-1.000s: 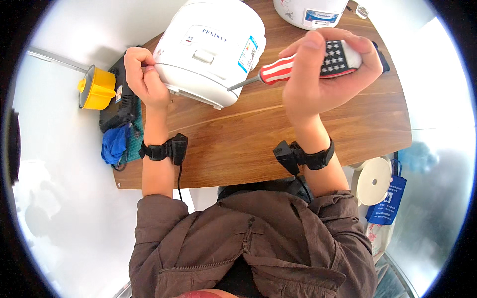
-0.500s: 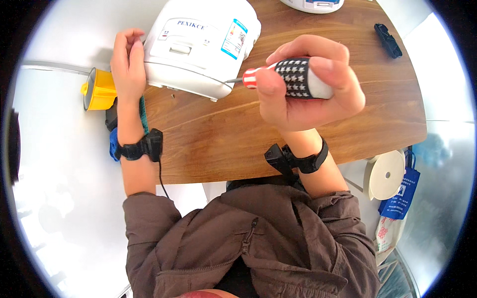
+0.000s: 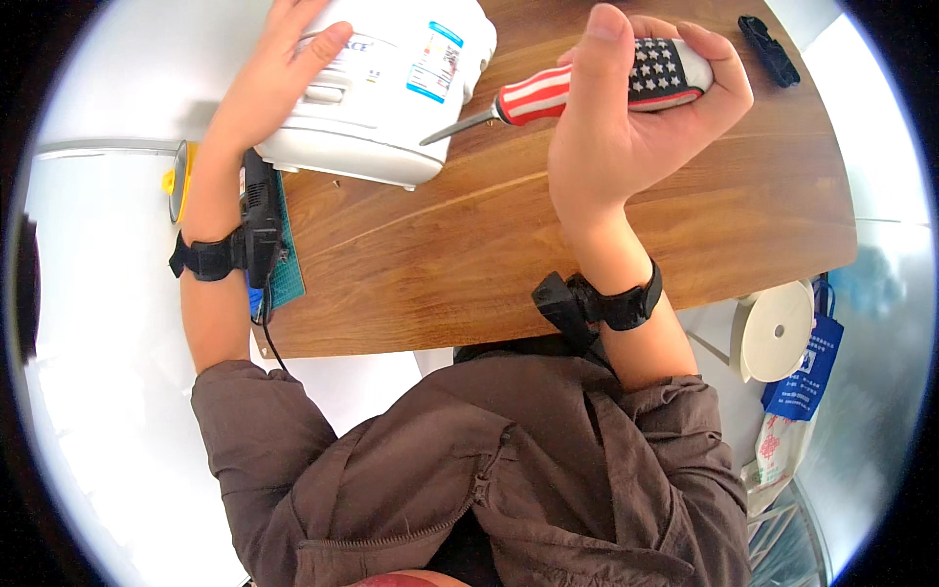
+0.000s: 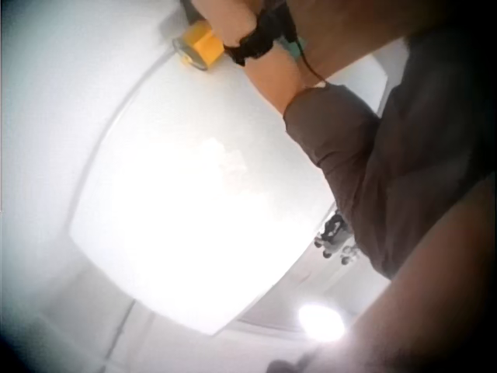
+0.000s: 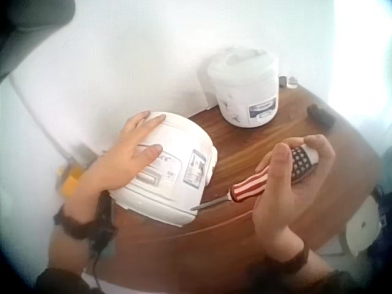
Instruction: The person uses a screwdriver to remove screws from the bottom and sides of a white rice cooker, then separates the outer casing from the inner body. A yellow pot is moved aside at the start.
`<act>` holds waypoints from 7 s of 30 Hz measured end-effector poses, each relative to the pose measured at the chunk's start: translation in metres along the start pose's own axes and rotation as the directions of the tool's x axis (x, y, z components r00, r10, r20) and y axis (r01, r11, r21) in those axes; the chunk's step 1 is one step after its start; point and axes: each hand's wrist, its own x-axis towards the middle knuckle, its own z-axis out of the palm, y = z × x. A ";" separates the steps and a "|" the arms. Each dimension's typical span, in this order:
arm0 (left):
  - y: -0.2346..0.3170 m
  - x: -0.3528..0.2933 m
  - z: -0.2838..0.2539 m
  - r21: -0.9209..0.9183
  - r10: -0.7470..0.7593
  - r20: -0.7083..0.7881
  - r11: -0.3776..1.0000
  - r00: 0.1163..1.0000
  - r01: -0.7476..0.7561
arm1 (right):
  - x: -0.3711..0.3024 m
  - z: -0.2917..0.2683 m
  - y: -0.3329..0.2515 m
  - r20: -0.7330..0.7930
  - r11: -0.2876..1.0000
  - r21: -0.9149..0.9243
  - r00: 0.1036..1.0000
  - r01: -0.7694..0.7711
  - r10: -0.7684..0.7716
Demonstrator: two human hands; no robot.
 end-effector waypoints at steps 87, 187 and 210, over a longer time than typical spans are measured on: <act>-0.089 -0.036 0.024 -0.787 -0.468 0.286 0.383 0.836 0.484 | -0.049 -0.076 -0.066 0.840 0.786 -0.536 0.296 0.309 0.456; -0.115 -0.030 0.017 -0.856 -0.503 0.329 0.199 0.799 0.478 | 0.007 -0.079 0.041 0.773 0.759 -0.530 0.153 -0.378 0.616; -0.070 -0.053 0.057 -0.745 -0.347 -0.402 0.662 0.847 -0.083 | 0.058 0.024 0.023 0.851 0.868 -0.421 0.446 0.262 0.278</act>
